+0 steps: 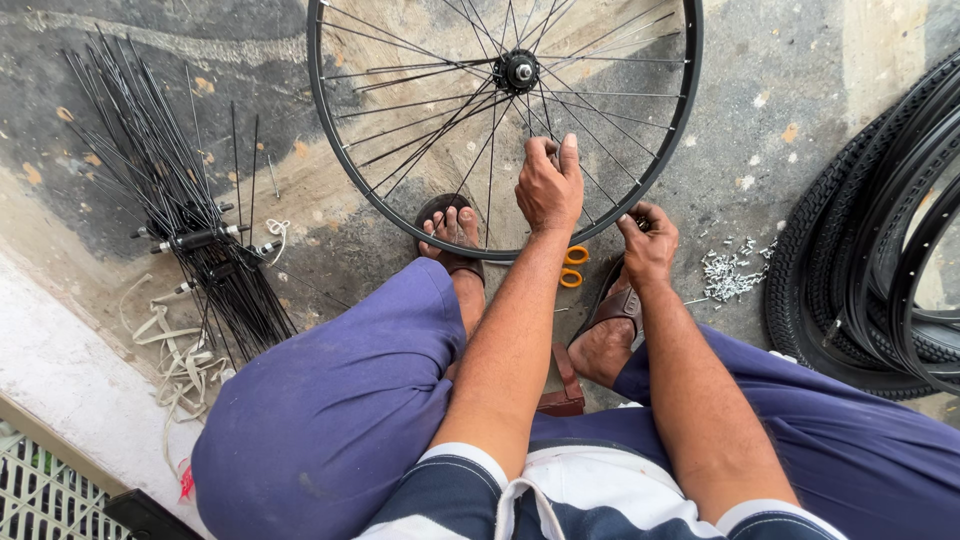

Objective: The person sits on the ground and laces a bicycle wheel by inserting spokes from a bundle into the hub and rim. They thread each spoke through the rim holes and secure it with a nipple, working methodically around the wheel.

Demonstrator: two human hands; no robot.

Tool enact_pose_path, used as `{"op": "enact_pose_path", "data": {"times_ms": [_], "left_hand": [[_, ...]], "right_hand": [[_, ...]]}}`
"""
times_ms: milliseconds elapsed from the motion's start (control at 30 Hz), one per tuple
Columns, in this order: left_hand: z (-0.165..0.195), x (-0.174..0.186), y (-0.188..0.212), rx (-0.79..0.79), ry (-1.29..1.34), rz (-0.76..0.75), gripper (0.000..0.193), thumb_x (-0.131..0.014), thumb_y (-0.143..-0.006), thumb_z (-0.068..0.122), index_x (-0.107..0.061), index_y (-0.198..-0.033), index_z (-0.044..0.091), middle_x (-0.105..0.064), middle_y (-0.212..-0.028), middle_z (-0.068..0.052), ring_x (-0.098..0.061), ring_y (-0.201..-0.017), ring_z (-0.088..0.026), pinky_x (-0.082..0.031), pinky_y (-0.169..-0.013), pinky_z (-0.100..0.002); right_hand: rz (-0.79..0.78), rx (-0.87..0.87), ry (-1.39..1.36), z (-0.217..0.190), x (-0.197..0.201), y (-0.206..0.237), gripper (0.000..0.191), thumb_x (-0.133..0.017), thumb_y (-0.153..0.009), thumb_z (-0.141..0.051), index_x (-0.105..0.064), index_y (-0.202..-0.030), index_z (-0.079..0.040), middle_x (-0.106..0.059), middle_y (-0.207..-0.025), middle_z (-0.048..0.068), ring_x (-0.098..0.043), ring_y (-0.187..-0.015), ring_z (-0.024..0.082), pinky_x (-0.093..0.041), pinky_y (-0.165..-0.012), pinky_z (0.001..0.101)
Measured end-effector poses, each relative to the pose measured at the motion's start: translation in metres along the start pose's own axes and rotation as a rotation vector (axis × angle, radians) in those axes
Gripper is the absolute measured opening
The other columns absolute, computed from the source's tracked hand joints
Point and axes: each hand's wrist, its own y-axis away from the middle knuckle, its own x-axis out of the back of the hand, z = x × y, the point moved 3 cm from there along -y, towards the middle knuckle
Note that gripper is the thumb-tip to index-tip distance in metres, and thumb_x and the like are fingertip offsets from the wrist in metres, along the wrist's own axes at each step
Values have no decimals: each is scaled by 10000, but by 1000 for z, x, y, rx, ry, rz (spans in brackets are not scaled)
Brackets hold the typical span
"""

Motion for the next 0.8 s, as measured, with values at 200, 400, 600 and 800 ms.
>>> {"op": "enact_pose_path", "data": {"times_ms": [200,400,600,800], "left_hand": [[-2,0,-4,71,37,-39,538,-328,-1003,672,-481,-943,160,-630,-689,-24,-693,-623,-211,-526,-522,-412],[-2,3,-10,124,50,-38,560,-292,-1019,666,-510,-967,152,-653,-682,-54,-705,-646,-263,-515,-546,-450],[-3,2,-12,162,69,-48,598,-278,-1006,686,-531,-955,147,-664,-679,-59,-720,-666,-279,-536,-579,-459],[-3,2,-12,149,34,-46,625,-265,-1004,700,-536,-946,140,-678,-689,-61,-717,-669,-285,-523,-594,-461]], "right_hand": [[-33,23,-15,-1,-1,-1,153,-748,-905,-15,-711,-1053,-11,-703,-967,24,-646,-873,102,-558,-820,268],[11,128,88,-3,-1,-1,233,-786,-853,41,-650,-1038,-1,-656,-972,23,-624,-901,124,-557,-826,283],[23,69,105,-2,0,2,156,-723,-926,8,-716,-1067,-59,-729,-994,-9,-685,-927,99,-581,-854,255],[-29,32,-18,4,-2,-2,180,-730,-902,33,-695,-1065,-34,-699,-964,23,-654,-868,117,-567,-804,268]]}}
